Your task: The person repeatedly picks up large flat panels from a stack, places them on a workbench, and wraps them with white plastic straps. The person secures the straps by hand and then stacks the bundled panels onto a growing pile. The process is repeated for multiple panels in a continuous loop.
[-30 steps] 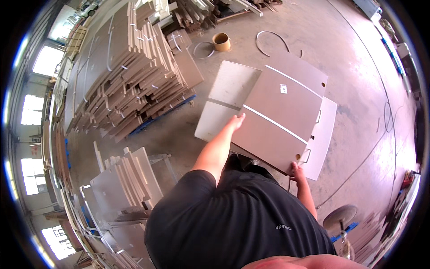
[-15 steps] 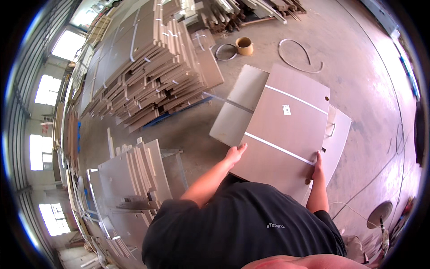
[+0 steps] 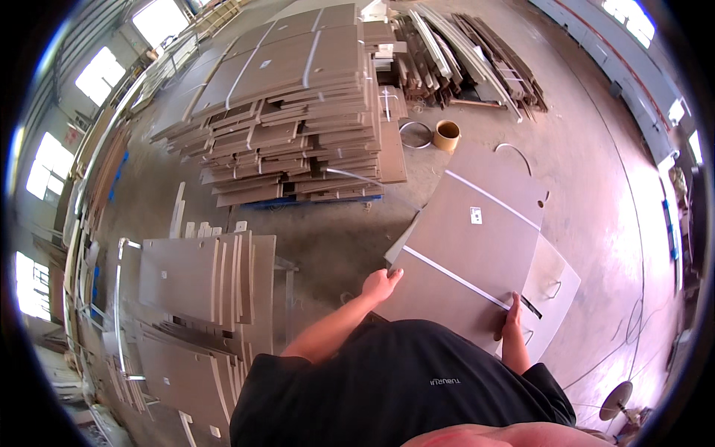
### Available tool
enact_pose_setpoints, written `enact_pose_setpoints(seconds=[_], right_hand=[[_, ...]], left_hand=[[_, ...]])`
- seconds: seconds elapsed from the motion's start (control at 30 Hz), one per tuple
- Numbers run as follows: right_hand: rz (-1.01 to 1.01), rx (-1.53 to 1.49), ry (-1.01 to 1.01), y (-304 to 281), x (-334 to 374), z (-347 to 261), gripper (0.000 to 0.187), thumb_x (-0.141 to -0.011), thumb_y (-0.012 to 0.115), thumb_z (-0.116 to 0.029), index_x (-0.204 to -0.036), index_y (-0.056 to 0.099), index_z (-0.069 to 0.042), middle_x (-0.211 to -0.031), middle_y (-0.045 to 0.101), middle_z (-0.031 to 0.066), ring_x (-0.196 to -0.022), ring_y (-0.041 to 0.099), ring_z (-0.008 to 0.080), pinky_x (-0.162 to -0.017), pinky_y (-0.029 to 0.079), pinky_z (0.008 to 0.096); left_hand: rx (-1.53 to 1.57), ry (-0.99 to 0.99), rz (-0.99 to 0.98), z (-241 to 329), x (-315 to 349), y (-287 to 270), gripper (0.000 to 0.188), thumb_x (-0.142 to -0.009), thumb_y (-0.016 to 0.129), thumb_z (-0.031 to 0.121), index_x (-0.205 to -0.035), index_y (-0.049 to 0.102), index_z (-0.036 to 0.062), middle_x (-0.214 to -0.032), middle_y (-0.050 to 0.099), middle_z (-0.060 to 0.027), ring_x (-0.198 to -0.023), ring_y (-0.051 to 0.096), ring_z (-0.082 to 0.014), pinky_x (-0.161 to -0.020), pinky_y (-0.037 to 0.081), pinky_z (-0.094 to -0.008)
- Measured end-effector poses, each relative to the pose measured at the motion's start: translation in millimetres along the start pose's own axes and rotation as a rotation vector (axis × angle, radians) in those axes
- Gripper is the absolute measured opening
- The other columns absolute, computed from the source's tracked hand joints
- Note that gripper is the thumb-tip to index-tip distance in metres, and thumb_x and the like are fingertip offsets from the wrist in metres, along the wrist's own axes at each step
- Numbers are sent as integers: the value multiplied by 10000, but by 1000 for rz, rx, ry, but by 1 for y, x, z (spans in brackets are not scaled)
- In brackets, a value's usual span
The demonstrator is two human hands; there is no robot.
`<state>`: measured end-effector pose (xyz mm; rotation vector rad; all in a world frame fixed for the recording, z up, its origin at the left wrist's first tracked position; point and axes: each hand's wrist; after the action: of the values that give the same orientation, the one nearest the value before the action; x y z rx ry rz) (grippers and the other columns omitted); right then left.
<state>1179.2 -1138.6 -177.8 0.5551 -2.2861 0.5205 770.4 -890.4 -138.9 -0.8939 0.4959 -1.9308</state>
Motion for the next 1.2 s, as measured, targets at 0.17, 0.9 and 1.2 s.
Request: enact_pose_setpoints(seconds=[0.17, 0.9, 1.2], right_hand=[[-98, -218, -280, 106, 62, -12, 691, -895, 629, -590, -1321, 621, -45, -1301, 612, 157, -1174, 575, 302, -1021, 460, 464], [38, -245, -881, 549, 105, -196, 436, -1008, 571, -377, -908, 598, 47, -885, 570, 77, -893, 514, 179, -838, 422, 355], [-394, -58, -914, 747, 172, -510, 546, -1001, 565, -497, -1048, 650, 41, -954, 606, -1, -930, 515, 132, -884, 406, 293]], left_hand=[[135, 79, 86, -43, -19, -115, 656, -976, 500, 635, -908, 692, 11, -886, 712, -228, -927, 681, -436, -772, 521, -498], [863, 256, 609, -175, -218, -390, 390, -1033, 610, 259, -703, 461, 114, -709, 368, 90, -690, 330, -51, -585, 275, -277], [864, 187, 672, -62, -383, -599, 422, -1006, 634, 421, -960, 622, 2, -925, 598, -7, -893, 508, -112, -829, 425, -292]])
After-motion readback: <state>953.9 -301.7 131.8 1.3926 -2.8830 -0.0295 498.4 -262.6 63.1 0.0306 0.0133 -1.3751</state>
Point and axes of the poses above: each hand's wrist, its own x-axis away from the middle knuckle, its own y-axis out of the palm, z = x × y
